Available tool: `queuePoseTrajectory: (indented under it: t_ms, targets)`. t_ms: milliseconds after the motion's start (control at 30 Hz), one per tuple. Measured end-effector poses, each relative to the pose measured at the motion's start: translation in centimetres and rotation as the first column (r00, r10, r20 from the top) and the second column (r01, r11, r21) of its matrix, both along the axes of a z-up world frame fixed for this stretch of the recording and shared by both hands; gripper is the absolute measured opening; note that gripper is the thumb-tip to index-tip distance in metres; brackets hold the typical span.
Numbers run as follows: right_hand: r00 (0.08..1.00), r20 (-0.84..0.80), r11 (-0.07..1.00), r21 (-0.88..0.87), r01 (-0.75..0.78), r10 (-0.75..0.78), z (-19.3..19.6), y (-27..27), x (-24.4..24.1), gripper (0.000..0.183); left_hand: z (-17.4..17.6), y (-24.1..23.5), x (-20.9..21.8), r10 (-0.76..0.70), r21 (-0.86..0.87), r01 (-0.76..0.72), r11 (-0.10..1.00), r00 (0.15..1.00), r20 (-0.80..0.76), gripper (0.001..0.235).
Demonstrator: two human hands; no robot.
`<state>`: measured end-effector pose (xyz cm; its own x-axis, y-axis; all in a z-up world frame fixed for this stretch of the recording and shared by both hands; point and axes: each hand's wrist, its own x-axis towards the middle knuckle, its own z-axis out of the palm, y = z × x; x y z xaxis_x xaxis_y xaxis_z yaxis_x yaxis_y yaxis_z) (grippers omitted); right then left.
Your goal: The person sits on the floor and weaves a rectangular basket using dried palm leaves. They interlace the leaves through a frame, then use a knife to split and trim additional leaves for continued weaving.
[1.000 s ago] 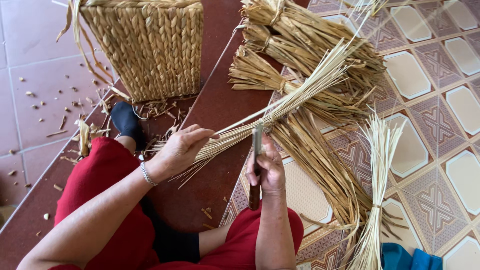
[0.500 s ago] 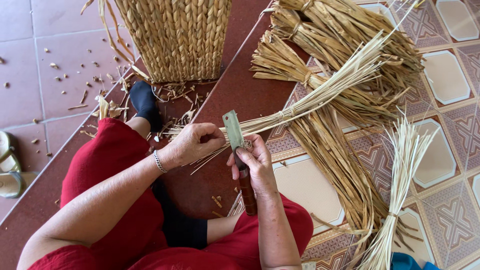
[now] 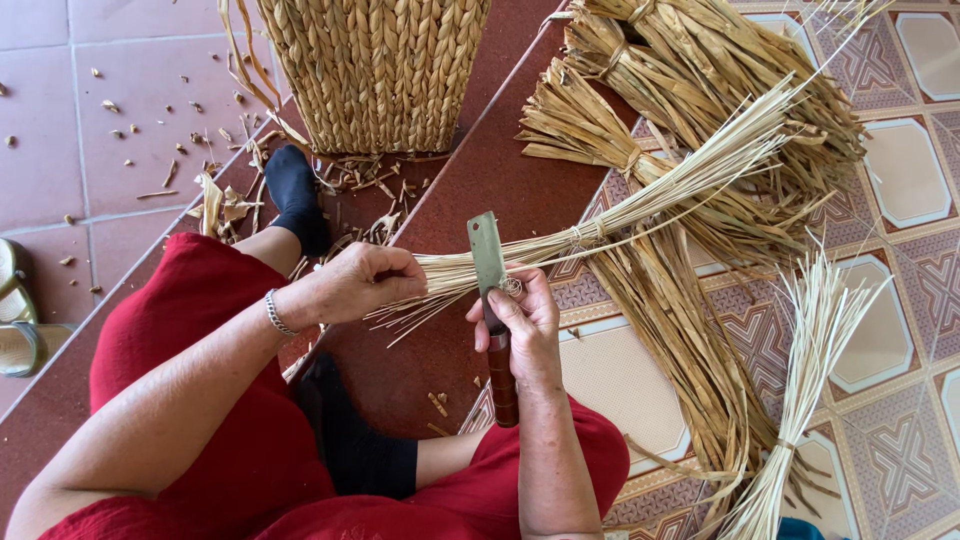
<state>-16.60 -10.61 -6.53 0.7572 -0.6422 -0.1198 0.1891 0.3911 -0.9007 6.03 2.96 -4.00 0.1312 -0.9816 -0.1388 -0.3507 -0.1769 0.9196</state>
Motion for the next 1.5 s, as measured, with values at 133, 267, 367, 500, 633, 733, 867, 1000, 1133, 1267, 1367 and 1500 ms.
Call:
queuePoseTrajectory:
  t_ms: [133,267,367,500,633,733,867,1000,1133,1267,1367,1500]
  targets:
    - [1.000,0.005,0.999,-0.030,0.021,-0.020,-0.3,-0.2,0.0,0.021,-0.3,0.5,0.5,-0.008,0.021,0.007,1.000,1.000,0.014,0.019]
    - [0.999,0.013,0.997,-0.061,0.037,-0.036,-0.8,-0.3,0.2,0.022,-0.6,0.8,0.6,-0.006,0.054,0.006,0.999,1.000,0.001,0.020]
    - [0.999,0.007,0.996,-0.081,0.047,-0.047,-0.9,-0.4,0.2,0.021,-0.8,0.8,0.7,-0.029,0.036,0.029,0.999,0.999,-0.020,0.021]
    - [0.994,-0.006,0.989,-0.096,0.111,-0.113,-0.6,-0.8,-0.4,0.015,-1.2,0.9,0.7,-0.035,0.098,0.035,0.995,0.999,-0.003,0.022]
    - [0.984,0.015,0.975,-0.126,0.180,-0.180,0.0,-1.7,-1.2,0.014,-1.2,1.0,1.1,-0.048,0.091,0.054,0.994,0.997,-0.059,0.023]
    - [0.983,0.053,0.973,-0.145,0.181,-0.175,0.2,-1.9,-1.5,0.013,-0.7,0.5,1.1,-0.016,0.102,0.021,0.995,0.998,-0.057,0.022]
    - [0.967,0.022,0.939,-0.233,0.252,-0.254,0.4,-0.9,-1.2,0.017,0.0,-0.5,-0.3,0.002,0.025,-0.001,1.000,0.999,-0.038,0.021]
    - [0.974,0.031,0.934,-0.280,0.224,-0.225,0.6,0.4,-1.0,0.019,0.3,-2.1,-2.7,0.067,-0.015,-0.065,0.998,0.990,0.123,0.018]
    - [0.978,0.034,0.955,-0.212,0.207,-0.204,0.8,0.1,-1.6,0.019,0.3,-2.9,-2.9,0.063,-0.137,-0.047,0.990,0.991,0.115,0.016]
    - [0.967,0.057,0.953,-0.165,0.256,-0.250,1.0,-1.0,-2.3,0.017,0.0,-3.1,-2.1,0.000,-0.041,0.001,0.999,0.999,0.043,0.017]
    - [0.944,0.064,0.938,-0.106,0.329,-0.324,1.1,-1.8,-3.3,0.017,-0.4,-2.9,-1.3,-0.013,0.015,0.013,1.000,1.000,-0.002,0.019]
    - [0.917,0.125,0.918,-0.076,0.390,-0.380,1.1,-2.8,-4.3,0.015,-0.4,-2.9,-0.2,0.002,0.094,0.009,0.996,0.994,-0.109,0.021]
